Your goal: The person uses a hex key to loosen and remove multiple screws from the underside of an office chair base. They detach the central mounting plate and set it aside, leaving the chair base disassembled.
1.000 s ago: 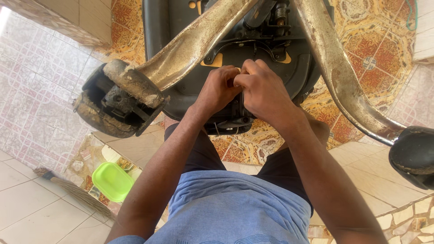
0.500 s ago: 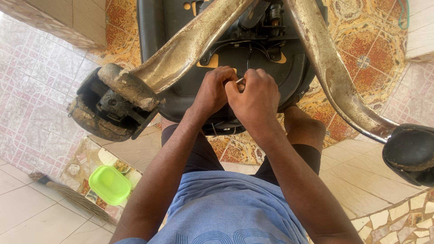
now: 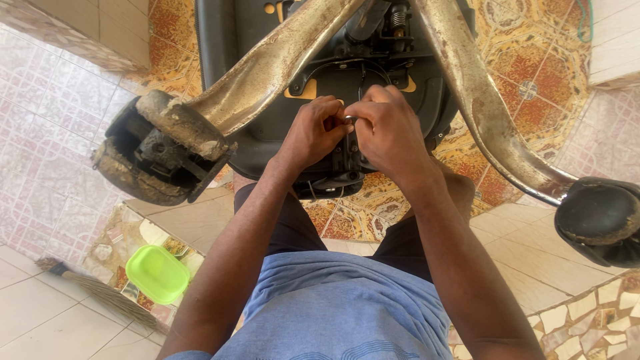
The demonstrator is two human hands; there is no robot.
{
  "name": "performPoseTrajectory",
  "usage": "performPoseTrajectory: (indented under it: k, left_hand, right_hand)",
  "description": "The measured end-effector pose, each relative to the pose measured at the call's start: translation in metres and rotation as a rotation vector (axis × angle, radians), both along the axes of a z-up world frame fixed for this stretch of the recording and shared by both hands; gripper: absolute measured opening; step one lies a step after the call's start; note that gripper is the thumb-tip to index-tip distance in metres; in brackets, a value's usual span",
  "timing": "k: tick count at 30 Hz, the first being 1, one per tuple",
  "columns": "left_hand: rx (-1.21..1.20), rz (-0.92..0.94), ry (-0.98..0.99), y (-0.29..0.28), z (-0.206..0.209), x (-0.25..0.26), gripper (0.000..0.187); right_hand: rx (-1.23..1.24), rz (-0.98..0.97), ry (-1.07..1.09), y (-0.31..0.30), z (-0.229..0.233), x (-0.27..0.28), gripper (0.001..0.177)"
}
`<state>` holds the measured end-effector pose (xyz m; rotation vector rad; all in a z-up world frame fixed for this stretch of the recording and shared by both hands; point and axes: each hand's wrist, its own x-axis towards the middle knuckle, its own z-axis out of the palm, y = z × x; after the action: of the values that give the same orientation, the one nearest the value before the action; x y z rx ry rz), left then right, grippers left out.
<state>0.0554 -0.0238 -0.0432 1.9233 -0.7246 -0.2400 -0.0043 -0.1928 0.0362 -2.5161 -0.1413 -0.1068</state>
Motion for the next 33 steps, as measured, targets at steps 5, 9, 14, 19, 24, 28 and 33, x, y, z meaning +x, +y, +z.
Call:
performPoseTrajectory:
  k: [5,9,14,19,24,28,33]
  left_hand:
    - [-0.034,0.021,-0.015,-0.001,-0.007,0.001,0.016]
    - [0.0,0.036,-0.008,-0.002,-0.01,0.002,0.022]
    - [-0.011,0.04,-0.018,-0.001,-0.01,0.002,0.021]
    - [-0.013,0.027,0.029,-0.002,-0.008,0.002,0.025]
    - [-0.007,-0.03,0.016,0.001,-0.01,0.002,0.013]
    - [-0.078,-0.067,-0.052,0.005,-0.01,0.004,0.008]
    - [-0.032,-0.034,-0.005,0.004,-0.01,0.005,0.01]
  right_hand:
    - [-0.01,-0.319,0.068,0.019,0.008,-0.005,0.029]
    - [-0.118,-0.444,0.22,0.031,0.006,-0.002,0.054]
    - [-0.127,-0.377,0.253,0.035,-0.003,0.0,0.044]
    - [-0.17,-0.17,0.089,0.03,-0.007,0.0,0.018]
    - [-0.119,0.082,0.151,0.02,-0.005,0.007,0.008]
    - [-0.14,0.171,0.073,0.026,-0.003,0.002,0.011]
    - [0.121,0.07,-0.088,0.02,0.001,-0.011,0.024]
